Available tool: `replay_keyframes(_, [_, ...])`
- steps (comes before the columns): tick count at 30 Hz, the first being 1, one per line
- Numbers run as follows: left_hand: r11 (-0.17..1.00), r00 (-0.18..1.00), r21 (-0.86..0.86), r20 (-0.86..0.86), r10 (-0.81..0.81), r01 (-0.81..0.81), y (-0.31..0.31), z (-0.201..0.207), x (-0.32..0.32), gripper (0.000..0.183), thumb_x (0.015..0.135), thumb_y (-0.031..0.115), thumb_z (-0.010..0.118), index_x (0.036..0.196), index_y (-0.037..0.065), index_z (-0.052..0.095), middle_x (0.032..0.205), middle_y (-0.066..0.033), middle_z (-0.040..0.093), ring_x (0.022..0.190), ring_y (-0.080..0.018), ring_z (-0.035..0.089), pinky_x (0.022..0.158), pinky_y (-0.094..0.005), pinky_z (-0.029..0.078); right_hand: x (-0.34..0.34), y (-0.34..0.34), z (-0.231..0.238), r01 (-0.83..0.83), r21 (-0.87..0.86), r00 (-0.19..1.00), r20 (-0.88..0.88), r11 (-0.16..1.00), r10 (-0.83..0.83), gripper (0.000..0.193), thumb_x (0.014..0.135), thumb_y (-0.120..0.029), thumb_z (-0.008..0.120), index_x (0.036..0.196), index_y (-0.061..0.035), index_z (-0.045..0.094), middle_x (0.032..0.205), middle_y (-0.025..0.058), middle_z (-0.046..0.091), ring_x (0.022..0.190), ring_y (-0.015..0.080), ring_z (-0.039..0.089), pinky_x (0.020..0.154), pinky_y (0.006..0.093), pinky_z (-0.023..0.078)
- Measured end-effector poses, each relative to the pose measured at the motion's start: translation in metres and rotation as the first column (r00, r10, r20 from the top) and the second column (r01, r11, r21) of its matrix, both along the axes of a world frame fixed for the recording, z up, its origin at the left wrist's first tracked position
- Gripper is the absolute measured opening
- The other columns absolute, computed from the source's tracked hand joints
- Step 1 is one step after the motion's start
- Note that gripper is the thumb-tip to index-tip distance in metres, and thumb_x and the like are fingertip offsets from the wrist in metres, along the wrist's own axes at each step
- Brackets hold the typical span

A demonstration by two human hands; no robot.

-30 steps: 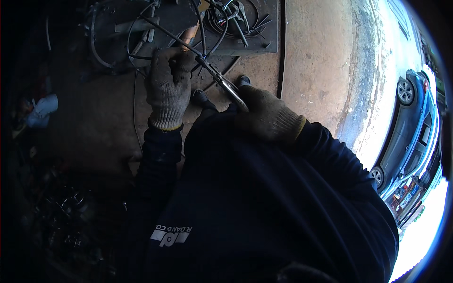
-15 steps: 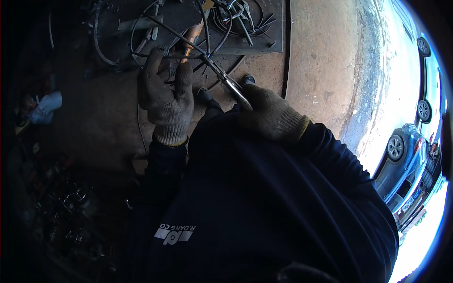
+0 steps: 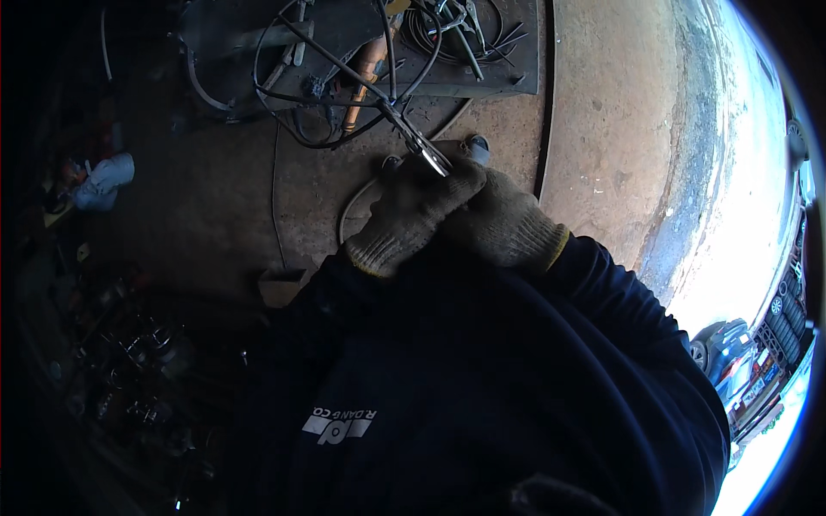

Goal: The person uses pliers to bend and secure metal wires to a circular frame, working on different sections of the wire cage while wearing gloves.

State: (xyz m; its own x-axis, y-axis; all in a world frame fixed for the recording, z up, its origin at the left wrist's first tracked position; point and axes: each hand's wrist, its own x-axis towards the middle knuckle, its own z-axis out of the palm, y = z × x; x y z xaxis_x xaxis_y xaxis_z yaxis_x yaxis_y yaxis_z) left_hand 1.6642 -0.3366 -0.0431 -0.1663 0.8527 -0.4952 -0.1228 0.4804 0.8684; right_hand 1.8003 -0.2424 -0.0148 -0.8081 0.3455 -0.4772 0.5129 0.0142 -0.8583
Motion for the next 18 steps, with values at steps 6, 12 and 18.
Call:
replay_keyframes(6, [0.999, 0.994, 0.036, 0.106, 0.021, -0.025, -0.006, 0.012, 0.011, 0.043, 0.090, 0.037, 0.077, 0.117, 0.006, 0.067, 0.102, -0.0087, 0.069, 0.090, -0.0191, 0.069, 0.083, -0.0328, 0.055, 0.018, -0.010, -0.017, 0.009, -0.013, 0.992, -0.128, 1.000, -0.011, 0.056, 0.089, -0.012, 0.073, 0.139, -0.0006, 0.049, 0.126, 0.0158, 0.064, 0.116, 0.0257, 0.064, 0.101, 0.0371, 0.053])
replay_keyframes(12, [0.943, 0.986, 0.330, -0.167, 0.021, 0.036, -0.003, 0.017, 0.019, 0.043, 0.088, 0.027, 0.081, 0.120, 0.005, 0.063, 0.110, -0.0104, 0.068, 0.099, -0.0201, 0.068, 0.083, -0.0341, 0.058, 0.022, -0.003, 0.006, 0.034, 0.145, 0.961, -0.276, 0.989, 0.007, 0.058, 0.086, -0.014, 0.075, 0.137, 0.0001, 0.050, 0.119, 0.0157, 0.064, 0.111, 0.0262, 0.066, 0.096, 0.0377, 0.055])
replay_keyframes(18, [0.919, 0.860, 0.354, -0.509, 0.034, 0.174, 0.000, 0.033, 0.017, 0.054, 0.084, 0.032, 0.085, 0.119, 0.000, 0.059, 0.106, -0.0120, 0.068, 0.097, -0.0207, 0.069, 0.083, -0.0351, 0.058, 0.020, 0.006, 0.013, 0.090, 0.113, 0.929, -0.367, 0.990, -0.043, 0.060, 0.081, -0.016, 0.079, 0.132, -0.0003, 0.053, 0.114, 0.0166, 0.065, 0.104, 0.0282, 0.068, 0.089, 0.0394, 0.056])
